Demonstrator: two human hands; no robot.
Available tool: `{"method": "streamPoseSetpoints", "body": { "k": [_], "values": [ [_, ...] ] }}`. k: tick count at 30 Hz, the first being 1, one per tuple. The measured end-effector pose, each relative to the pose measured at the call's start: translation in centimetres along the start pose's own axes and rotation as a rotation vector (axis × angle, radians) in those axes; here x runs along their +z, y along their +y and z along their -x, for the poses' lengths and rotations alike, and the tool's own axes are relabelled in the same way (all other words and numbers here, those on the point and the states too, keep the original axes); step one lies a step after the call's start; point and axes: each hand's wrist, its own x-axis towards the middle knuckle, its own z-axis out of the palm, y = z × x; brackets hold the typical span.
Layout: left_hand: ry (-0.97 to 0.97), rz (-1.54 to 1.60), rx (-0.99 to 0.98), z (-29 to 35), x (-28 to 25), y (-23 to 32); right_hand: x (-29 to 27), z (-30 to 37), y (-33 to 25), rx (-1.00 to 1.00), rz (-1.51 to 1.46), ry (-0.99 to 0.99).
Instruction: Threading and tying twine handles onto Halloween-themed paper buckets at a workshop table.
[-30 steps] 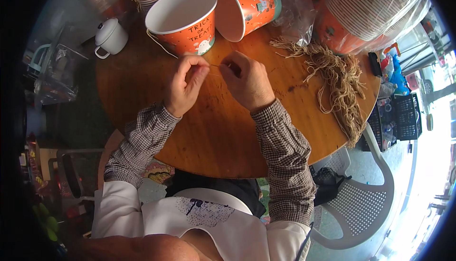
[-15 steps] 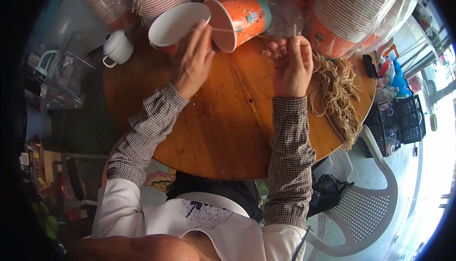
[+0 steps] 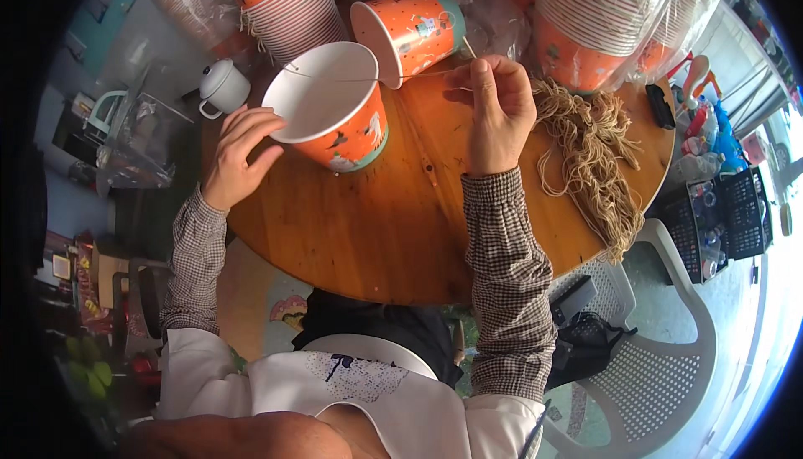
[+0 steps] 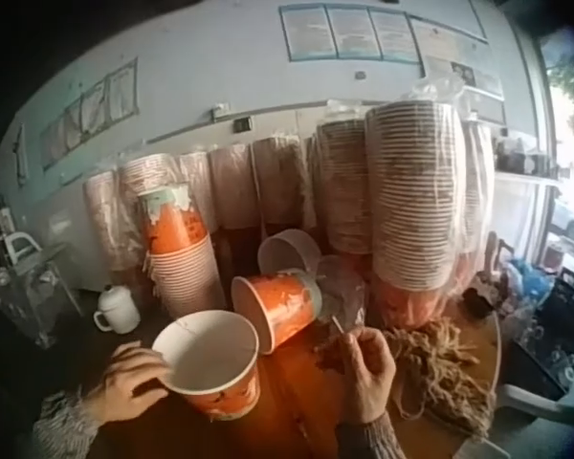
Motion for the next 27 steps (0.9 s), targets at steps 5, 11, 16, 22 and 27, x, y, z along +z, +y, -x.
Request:
{"method": "streamPoseSetpoints", "body": {
  "k": [5,11,16,22,27],
  "values": [
    [0.088,0.129,0.017,-0.5,0.4,4.4,2.1,3.8,0.6,0.16,0.006,-0.069],
    [0.008,0.174,-0.039,-1.0,2.4,6.8,3.5,11.5,1.0,0.307,0.059,-0.112],
    [0.005,0.303,-0.177,-0.8,2.0,8.0,4.3,13.6,1.8,0.313,0.123,-0.122],
    [0.003,0.309,-0.167,-0.7,1.9,8.3,4.8,14.1,2.0,0.307,0.109,-0.109],
    [0.019,0.283,-0.149,-0.3,1.6,8.3,5.1,14.2,2.0,0.33,0.146,-0.108]
  ]
}}
